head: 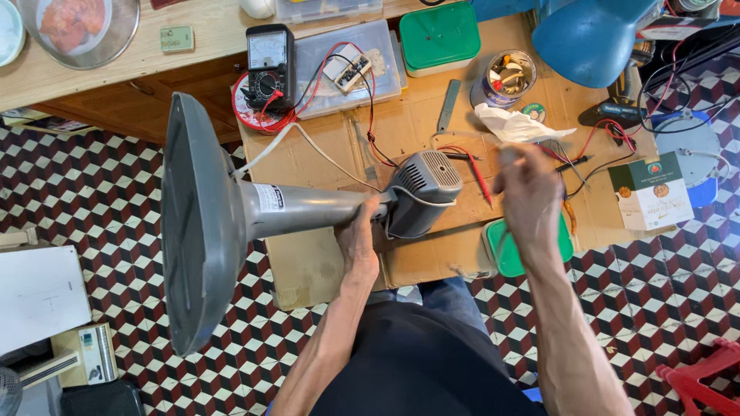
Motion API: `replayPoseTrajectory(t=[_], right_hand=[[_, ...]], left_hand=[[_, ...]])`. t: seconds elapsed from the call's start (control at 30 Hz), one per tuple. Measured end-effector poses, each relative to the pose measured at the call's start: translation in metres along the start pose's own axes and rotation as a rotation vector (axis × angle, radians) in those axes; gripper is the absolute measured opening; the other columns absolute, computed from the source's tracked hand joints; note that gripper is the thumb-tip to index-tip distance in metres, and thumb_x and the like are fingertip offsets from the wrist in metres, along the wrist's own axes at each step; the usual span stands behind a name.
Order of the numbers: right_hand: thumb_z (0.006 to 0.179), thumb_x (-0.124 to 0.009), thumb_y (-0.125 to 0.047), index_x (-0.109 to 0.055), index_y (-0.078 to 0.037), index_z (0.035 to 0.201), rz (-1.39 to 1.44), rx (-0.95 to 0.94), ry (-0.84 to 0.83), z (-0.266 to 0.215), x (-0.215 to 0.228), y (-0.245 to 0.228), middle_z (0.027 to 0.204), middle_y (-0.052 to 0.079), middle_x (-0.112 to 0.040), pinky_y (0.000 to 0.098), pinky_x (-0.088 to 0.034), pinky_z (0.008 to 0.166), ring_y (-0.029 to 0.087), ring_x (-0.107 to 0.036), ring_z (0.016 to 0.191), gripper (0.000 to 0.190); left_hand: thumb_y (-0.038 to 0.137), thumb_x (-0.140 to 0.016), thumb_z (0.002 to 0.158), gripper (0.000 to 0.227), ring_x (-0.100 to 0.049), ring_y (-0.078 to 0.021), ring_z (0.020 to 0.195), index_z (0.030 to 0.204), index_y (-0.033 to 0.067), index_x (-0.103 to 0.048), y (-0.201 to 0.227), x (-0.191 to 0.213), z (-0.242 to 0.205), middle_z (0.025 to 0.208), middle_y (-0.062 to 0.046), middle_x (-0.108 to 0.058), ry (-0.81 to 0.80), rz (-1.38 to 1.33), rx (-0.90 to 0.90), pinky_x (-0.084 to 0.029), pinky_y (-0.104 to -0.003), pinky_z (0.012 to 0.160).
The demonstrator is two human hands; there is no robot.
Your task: The person wipes a fan with a tissue, then uses a power drill to remove the motor housing. They plug in the fan and test the motor by pressing buttons on the base. The person uses pliers to adjust internal components and continues testing the fan's operation.
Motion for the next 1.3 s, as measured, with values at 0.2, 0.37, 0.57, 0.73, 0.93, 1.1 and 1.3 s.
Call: replayPoseTrajectory(t=[0.2,0.37,0.57,0.73,0.93,1.1,1.3], right_hand=[[0.095,-0.067,-0.031,-0.081,-0.011,0.099,-1.08,-0.103,-0.696,0.001,-0.002,0.039,0.078,0.012,-0.072,0.0393,-0.056,0.071,0.028,-0.07,0.07,0.024],[0.087,-0.075,-0.039,-0.089,-0.018,0.104,-0.651,-0.256,-1.129,-0.049,0.049,-0.029,0.063,0.006,-0.073,0.0361,-0.05,0.057,0.013,-0.059,0.056,0.03],[0.107,-0.064,-0.023,-0.069,0.0,0.091,0.712,0.326,-0.532,-0.007,0.049,-0.126,0.068,0.007,-0.062,0.0265,-0.038,0.055,0.01,-0.046,0.048,0.029],[0.114,-0.06,-0.022,-0.067,0.006,0.114,0.879,0.13,-0.45,0.025,0.039,-0.093,0.073,0.011,-0.061,0.0248,-0.031,0.047,0.011,-0.042,0.046,0.029],[0.095,-0.069,-0.024,-0.08,0.01,0.104,0.406,0.371,-1.249,-0.033,0.07,-0.052,0.071,0.018,-0.077,0.0298,-0.043,0.043,0.016,-0.058,0.046,0.037],[0.094,-0.063,-0.037,-0.081,-0.005,0.089,-0.723,0.026,-1.385,-0.041,-0.005,-0.019,0.073,0.008,-0.078,0.0327,-0.057,0.069,0.016,-0.068,0.069,0.037],[0.087,-0.065,-0.022,-0.081,-0.003,0.087,-1.276,0.017,-1.271,-0.002,-0.094,0.028,0.071,0.007,-0.079,0.0334,-0.056,0.055,0.017,-0.071,0.06,0.025]], left_hand=[[0.023,-0.086,0.071,0.054,-0.064,-0.0206,0.106,0.116,-0.0012,-0.068,0.027,0.019,0.0,0.114,-0.01,-0.07,-0.02,-0.004,-0.057,-0.048,-0.035,0.097],[0.024,-0.085,0.068,0.063,-0.06,-0.0183,0.108,0.123,0.0033,-0.062,0.025,0.028,0.017,0.117,-0.006,-0.066,0.019,-0.103,0.012,-0.048,-0.038,0.092],[0.027,-0.085,0.067,0.063,-0.062,-0.0187,0.107,0.122,0.0048,-0.062,0.026,0.046,0.015,0.117,-0.006,-0.066,0.051,0.018,0.051,-0.049,-0.038,0.089],[0.025,-0.088,0.068,0.063,-0.063,-0.0204,0.104,0.121,0.001,-0.062,0.029,0.059,0.022,0.114,-0.008,-0.067,0.063,-0.036,-0.052,-0.052,-0.036,0.087],[0.032,-0.083,0.077,0.058,-0.064,-0.018,0.103,0.118,-0.0051,-0.066,0.042,0.069,0.023,0.109,-0.011,-0.068,-0.048,-0.231,-0.076,-0.054,-0.033,0.088],[0.026,-0.086,0.075,0.059,-0.064,-0.0233,0.105,0.119,-0.0025,-0.059,0.073,0.066,0.043,0.112,-0.012,-0.065,-0.011,-0.431,-0.01,-0.056,-0.041,0.095],[0.037,-0.082,0.077,0.067,-0.06,-0.0162,0.111,0.127,0.0033,-0.054,0.162,0.095,0.017,0.118,-0.006,-0.061,-0.156,-0.387,-0.122,-0.054,-0.042,0.095]])
Point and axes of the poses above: each hand's wrist, its own z-axis towards the middle knuckle, its own x-axis out of the back of the hand, y = z × x, the point moved 4 cm from there along z, towards the middle knuckle
